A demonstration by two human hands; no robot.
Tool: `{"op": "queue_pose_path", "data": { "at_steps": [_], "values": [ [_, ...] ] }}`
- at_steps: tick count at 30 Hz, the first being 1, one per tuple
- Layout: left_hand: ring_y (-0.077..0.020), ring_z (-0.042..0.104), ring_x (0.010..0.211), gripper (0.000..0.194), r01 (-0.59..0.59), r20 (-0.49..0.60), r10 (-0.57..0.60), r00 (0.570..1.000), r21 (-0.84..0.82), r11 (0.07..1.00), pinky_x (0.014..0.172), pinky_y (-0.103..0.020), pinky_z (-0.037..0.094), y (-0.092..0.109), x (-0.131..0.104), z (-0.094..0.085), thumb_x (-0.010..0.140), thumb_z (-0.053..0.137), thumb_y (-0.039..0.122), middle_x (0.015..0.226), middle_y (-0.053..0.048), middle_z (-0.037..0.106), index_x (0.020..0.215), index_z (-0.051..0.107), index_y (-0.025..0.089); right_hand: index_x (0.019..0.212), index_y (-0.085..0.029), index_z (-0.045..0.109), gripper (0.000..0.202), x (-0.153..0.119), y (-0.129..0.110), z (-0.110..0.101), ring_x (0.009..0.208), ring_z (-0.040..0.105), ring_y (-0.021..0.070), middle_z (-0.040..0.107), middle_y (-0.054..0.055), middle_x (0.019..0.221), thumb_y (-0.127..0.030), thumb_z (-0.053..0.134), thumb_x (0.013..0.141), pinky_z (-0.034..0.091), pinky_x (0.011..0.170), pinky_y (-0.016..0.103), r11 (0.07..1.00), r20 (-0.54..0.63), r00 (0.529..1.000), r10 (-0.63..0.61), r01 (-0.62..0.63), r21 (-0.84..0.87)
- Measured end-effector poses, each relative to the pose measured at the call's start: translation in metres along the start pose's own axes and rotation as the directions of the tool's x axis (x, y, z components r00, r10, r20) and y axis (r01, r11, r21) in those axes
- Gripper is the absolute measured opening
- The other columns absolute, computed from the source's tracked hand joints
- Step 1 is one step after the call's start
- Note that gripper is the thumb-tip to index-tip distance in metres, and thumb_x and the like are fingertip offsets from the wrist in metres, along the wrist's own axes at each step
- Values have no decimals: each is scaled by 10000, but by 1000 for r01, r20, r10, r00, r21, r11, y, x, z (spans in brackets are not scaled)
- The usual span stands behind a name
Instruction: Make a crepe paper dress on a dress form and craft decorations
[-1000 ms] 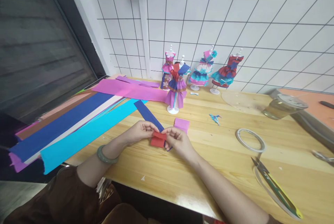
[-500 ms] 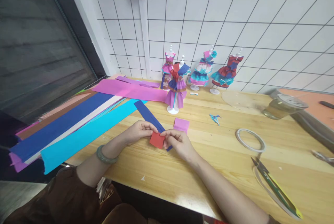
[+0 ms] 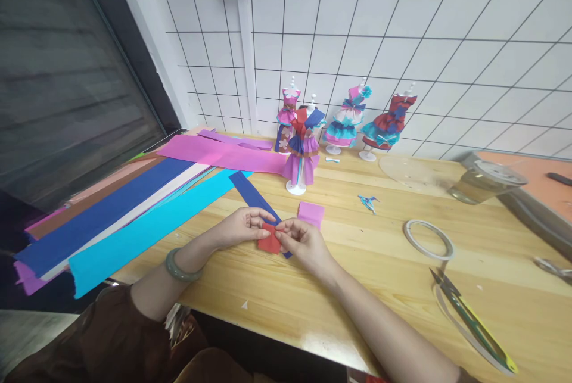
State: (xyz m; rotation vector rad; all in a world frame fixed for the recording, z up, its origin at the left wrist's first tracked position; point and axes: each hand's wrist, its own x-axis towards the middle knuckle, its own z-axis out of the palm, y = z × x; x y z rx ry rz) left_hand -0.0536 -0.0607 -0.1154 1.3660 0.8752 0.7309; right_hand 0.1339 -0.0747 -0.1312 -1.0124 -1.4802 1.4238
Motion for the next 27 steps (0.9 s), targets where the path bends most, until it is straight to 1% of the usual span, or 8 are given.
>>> {"op": "queue_pose_path", "data": {
  "at_steps": [4,7,9,12,16,18,20,27],
  "values": [
    [-96,518,576,443,-17,21,17,1000,-8,1000,543,-209,368,-4,2,-1,649,686,318,639,2,563,1021,559,113,895,-155,556,287,-1,-3,1,495,540,69,568,-32,631,-349,656,709,449,489,204,1000,29,1000,0,-1,30],
    [-75,471,536,421,-26,26,25,999,22,999,516,-194,340,-6,2,-1,664,672,313,597,27,515,1015,556,112,939,-148,567,322,-2,-4,2,495,543,75,588,-12,670,-383,628,728,455,485,216,999,62,998,32,-32,-5],
    [-64,441,507,418,-28,19,26,999,59,998,494,-186,319,-6,2,0,665,671,312,568,42,488,1013,556,111,883,-137,590,319,-2,-5,3,463,524,71,598,-3,652,-415,617,727,443,460,215,998,70,996,53,-50,-46],
    [-51,419,484,400,-37,13,36,999,70,997,472,-172,298,-5,1,1,679,660,308,548,54,479,1015,556,116,768,-137,594,326,-2,-5,4,439,496,67,587,-8,600,-453,628,697,421,433,206,997,37,998,60,-57,-57],
    [-67,508,529,404,-26,50,25,998,6,1000,506,-174,360,-3,-1,5,681,665,292,605,19,568,1025,552,112,746,-143,586,342,-2,-4,4,446,488,73,575,-14,572,-472,644,669,412,429,203,997,-31,999,45,-46,-59],
    [-100,572,581,426,-5,72,7,997,-25,1000,558,-209,421,-3,-1,6,663,683,285,668,-21,622,1026,550,106,742,-142,585,349,-2,-4,3,459,502,82,586,-4,579,-479,640,670,421,442,212,997,-45,998,40,-43,-63],
    [-131,607,596,451,7,73,-5,997,-36,999,590,-251,461,-5,0,7,657,688,289,668,-39,641,1043,545,105,740,-140,586,351,-2,-5,3,476,519,94,601,9,590,-483,633,677,428,454,222,997,-48,998,31,-35,-68],
    [-147,625,571,610,-3,80,7,997,-45,999,600,-293,496,-12,2,9,674,671,262,592,10,608,1221,436,130,832,-146,618,306,-3,-11,6,605,595,135,659,39,722,-435,604,730,466,577,264,994,41,998,-46,50,-96]
  ]
}}
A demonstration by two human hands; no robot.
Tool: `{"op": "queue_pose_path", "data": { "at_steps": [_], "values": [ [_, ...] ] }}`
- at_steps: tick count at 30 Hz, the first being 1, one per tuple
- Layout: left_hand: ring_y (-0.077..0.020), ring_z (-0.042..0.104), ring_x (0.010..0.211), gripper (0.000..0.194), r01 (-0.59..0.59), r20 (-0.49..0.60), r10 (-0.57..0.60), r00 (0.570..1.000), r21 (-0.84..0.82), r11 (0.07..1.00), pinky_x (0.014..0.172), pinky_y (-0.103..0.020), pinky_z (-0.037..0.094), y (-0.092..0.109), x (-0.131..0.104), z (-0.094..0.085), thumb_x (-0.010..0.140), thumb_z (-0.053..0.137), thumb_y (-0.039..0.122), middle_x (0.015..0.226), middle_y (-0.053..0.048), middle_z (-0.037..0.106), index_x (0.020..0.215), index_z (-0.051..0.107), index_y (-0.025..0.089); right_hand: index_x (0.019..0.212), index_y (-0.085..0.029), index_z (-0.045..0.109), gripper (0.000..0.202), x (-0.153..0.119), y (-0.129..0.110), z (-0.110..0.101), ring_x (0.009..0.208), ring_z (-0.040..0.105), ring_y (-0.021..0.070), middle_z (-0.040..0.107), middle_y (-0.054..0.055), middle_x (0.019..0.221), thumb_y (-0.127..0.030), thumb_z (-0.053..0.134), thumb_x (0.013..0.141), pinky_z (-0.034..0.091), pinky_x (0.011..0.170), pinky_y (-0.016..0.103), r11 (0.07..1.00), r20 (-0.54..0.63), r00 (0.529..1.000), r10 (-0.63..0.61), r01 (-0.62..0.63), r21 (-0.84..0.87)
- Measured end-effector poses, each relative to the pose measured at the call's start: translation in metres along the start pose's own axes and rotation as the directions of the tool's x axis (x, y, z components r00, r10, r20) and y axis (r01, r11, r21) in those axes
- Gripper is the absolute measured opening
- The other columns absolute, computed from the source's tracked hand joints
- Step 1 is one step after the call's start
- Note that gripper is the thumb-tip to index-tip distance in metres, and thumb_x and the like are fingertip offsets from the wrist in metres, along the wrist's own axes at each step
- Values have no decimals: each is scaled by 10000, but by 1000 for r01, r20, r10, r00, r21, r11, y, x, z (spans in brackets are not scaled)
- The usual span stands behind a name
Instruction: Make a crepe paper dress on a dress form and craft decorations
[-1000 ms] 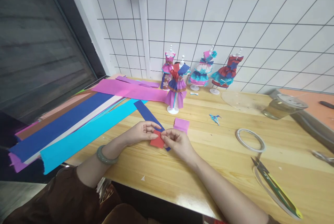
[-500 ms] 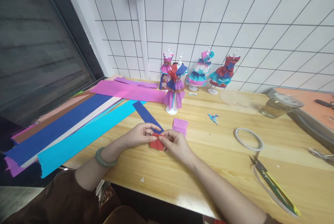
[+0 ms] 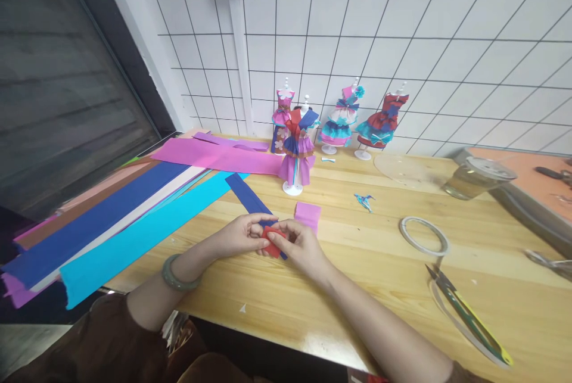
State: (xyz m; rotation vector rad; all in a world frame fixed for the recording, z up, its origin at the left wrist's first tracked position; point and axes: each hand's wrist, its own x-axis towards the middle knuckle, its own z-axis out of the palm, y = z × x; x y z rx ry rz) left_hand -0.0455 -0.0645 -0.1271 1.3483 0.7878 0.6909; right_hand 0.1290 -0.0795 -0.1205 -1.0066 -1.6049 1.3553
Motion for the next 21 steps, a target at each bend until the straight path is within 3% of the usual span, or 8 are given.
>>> {"op": "queue_pose_path", "data": {
  "at_steps": [5,11,21],
  "values": [
    [-160,635,611,618,22,29,-23,999,55,998,622,-302,491,3,-3,2,699,642,245,610,10,601,1261,405,147,720,-141,630,304,0,-1,0,542,538,114,626,24,634,-437,571,757,427,522,244,996,-38,999,-29,25,-88],
    [-124,588,615,609,-3,0,3,1000,120,993,626,-272,458,4,-4,3,713,625,252,624,20,582,1271,400,156,723,-147,631,307,0,2,0,536,548,123,626,19,608,-449,581,748,426,530,250,996,-80,996,-28,20,-92],
    [-124,582,609,610,51,47,-52,998,8,999,647,-305,471,7,-5,6,707,628,236,681,4,597,1268,400,159,745,-158,599,245,-4,4,1,591,553,128,620,31,659,-372,512,825,430,552,246,967,-11,995,-102,97,-236]
  ]
}}
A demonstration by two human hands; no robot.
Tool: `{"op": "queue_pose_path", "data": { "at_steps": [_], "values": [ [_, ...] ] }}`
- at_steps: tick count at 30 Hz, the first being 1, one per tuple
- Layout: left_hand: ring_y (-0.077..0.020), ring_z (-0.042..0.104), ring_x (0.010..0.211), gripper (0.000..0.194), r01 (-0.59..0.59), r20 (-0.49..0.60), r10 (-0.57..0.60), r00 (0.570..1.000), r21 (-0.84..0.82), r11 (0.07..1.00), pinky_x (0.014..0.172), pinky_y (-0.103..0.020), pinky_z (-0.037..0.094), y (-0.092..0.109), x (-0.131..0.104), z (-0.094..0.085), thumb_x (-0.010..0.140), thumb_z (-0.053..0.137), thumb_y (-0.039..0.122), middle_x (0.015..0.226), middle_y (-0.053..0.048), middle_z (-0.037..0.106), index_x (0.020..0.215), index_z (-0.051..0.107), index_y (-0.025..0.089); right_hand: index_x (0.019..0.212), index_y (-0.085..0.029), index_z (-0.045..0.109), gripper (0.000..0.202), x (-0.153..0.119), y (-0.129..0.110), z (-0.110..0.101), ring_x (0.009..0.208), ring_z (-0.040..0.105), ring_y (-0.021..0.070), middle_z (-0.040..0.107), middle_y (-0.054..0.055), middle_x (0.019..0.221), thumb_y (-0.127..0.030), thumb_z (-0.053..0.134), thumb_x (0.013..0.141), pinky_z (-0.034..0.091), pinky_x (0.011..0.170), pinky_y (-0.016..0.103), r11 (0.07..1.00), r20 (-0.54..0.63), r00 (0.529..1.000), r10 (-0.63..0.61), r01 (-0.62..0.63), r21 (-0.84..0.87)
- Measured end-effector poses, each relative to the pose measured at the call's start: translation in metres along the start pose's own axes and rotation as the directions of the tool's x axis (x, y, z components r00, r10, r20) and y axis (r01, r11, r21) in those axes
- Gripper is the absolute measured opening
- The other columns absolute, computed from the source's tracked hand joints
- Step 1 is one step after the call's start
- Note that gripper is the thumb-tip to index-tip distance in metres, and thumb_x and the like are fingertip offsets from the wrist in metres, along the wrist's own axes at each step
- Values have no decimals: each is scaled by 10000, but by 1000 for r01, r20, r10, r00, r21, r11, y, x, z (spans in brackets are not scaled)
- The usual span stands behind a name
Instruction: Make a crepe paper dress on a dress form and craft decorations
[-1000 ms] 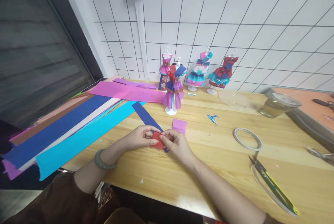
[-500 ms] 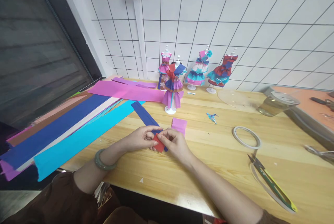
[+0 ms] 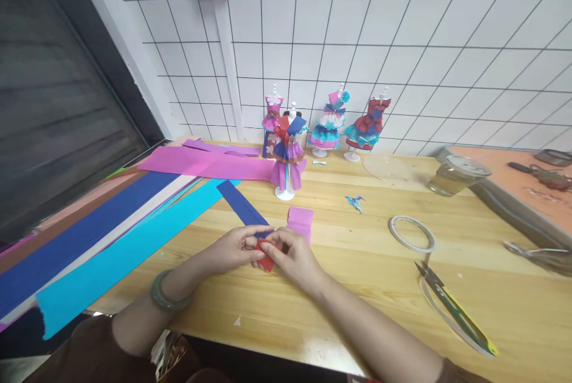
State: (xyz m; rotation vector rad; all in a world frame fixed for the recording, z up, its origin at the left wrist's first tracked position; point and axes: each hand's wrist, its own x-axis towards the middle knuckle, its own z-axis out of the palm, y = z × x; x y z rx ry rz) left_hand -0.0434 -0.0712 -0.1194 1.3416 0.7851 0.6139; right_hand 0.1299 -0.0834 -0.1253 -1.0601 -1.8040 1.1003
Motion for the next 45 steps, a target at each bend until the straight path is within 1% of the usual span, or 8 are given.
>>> {"op": "queue_pose_path", "data": {
  "at_steps": [7,13,17,22,26,29,35,45],
  "values": [
    [-93,508,603,589,-1,19,-1,1000,110,994,601,-224,416,-2,-4,3,683,630,182,629,44,526,1240,436,181,742,-174,586,179,-8,1,-2,575,523,121,590,33,649,-271,482,851,404,532,237,896,49,957,-287,286,-339],
    [-127,550,697,463,-119,102,86,991,386,915,699,-251,431,6,-9,3,712,542,156,774,-5,645,1173,524,195,750,-169,564,205,-15,-8,-2,533,496,133,557,37,606,-173,403,878,368,486,258,537,290,786,-546,593,-600],
    [-135,561,696,422,-189,151,133,980,464,866,698,-247,436,10,-11,0,711,544,172,770,-15,663,1133,565,191,820,-163,583,211,-16,-11,-3,510,509,137,569,35,585,-114,386,877,371,474,268,444,388,724,-570,669,-596],
    [-131,553,688,391,-72,113,32,993,377,924,622,-222,422,14,-11,1,707,567,202,799,-20,655,1097,587,192,995,-153,574,212,-13,-8,-7,578,583,149,647,57,676,-170,394,885,435,532,266,659,311,826,-470,563,-498],
    [-131,544,710,451,-14,80,-4,997,224,974,601,-211,413,17,-10,4,684,588,183,837,-22,637,1134,557,194,981,-196,601,213,-8,-9,-8,753,625,160,678,65,873,-221,416,879,471,669,268,887,203,942,-268,323,-329],
    [-122,531,691,501,-3,48,-4,999,151,988,587,-207,408,16,-9,6,672,603,167,798,-22,616,1166,528,183,886,-193,628,190,-6,-10,-5,735,620,154,676,57,862,-266,454,862,474,652,257,974,135,982,-133,154,-166],
    [-105,546,645,467,-20,65,18,998,20,1000,611,-233,439,9,-5,3,715,604,201,775,-25,595,1168,498,163,841,-178,586,222,-4,-1,0,633,611,145,665,37,723,-365,467,851,467,585,258,990,70,996,53,-61,124],
    [-114,591,621,497,-28,107,35,994,-65,997,631,-268,484,4,-3,0,741,612,272,764,-48,614,1203,474,153,849,-176,566,236,-1,-5,3,583,614,137,657,19,669,-398,488,835,470,576,265,948,90,992,90,-113,297]
  ]
}}
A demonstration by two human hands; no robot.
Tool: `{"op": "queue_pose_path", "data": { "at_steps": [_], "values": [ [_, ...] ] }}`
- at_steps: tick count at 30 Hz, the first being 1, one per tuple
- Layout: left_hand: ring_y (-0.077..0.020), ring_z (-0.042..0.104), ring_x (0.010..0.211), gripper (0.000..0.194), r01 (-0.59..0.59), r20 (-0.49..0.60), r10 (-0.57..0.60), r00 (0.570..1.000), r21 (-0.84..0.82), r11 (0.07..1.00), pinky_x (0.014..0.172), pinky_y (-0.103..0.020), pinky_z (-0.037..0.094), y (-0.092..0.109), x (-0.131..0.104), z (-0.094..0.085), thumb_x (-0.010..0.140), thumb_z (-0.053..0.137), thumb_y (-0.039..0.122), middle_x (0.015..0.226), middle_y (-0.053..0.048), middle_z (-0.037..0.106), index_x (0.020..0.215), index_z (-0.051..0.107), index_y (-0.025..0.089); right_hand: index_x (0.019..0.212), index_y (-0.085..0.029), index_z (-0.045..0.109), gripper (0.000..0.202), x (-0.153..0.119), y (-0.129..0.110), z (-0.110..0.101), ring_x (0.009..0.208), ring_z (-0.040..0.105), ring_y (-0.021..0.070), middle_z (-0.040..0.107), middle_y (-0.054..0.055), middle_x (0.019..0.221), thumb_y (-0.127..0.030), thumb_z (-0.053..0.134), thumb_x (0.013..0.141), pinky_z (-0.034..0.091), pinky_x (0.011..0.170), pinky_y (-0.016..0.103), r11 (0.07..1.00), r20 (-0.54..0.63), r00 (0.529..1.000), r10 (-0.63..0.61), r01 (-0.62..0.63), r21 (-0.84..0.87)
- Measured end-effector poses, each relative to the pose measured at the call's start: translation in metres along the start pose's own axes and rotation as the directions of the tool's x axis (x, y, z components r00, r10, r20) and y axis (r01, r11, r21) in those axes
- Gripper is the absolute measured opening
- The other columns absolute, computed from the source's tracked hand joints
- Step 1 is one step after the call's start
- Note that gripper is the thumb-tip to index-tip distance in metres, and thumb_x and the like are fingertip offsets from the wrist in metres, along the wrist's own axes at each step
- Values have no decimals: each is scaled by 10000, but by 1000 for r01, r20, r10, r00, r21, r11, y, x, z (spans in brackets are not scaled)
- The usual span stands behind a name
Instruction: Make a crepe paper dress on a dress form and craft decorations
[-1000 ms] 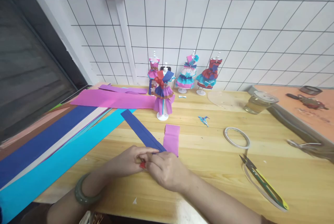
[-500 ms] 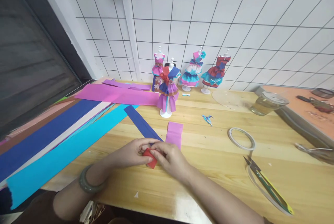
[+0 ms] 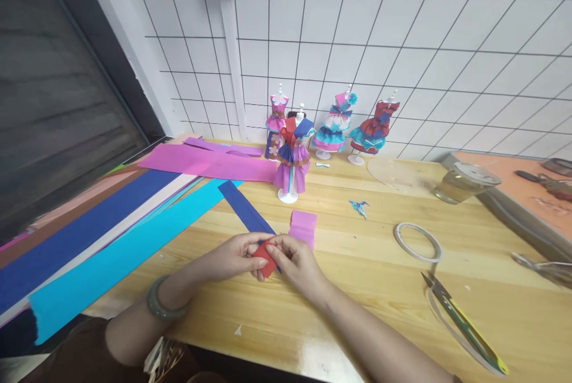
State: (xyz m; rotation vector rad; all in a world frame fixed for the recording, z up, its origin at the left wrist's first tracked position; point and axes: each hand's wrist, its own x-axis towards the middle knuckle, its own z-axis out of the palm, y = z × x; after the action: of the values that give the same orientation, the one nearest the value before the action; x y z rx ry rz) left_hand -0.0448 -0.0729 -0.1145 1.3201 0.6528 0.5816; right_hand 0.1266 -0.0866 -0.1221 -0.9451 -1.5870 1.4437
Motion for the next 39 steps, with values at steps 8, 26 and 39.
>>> {"op": "queue_pose_path", "data": {
  "at_steps": [8,26,39],
  "values": [
    [-140,617,657,512,-14,-111,13,994,-2,1000,648,-271,484,-4,2,-2,732,625,277,760,-71,650,1196,481,114,808,-167,577,249,2,2,-1,619,591,135,642,26,698,-414,547,790,466,587,253,999,-161,986,-33,27,-42],
    [-112,584,592,482,-5,-74,8,997,32,999,603,-250,470,-3,1,-2,731,611,265,707,-35,612,1174,481,126,768,-138,587,270,-1,2,0,488,474,91,581,10,593,-386,497,827,364,469,211,993,-160,986,-49,31,-113],
    [-87,529,549,445,-24,-139,35,990,81,996,530,-201,416,-1,1,-1,723,615,263,618,16,540,1136,520,125,844,-141,592,261,-1,1,0,452,426,77,546,-1,586,-378,482,835,343,444,204,986,-116,993,-31,12,-166]
  ]
}}
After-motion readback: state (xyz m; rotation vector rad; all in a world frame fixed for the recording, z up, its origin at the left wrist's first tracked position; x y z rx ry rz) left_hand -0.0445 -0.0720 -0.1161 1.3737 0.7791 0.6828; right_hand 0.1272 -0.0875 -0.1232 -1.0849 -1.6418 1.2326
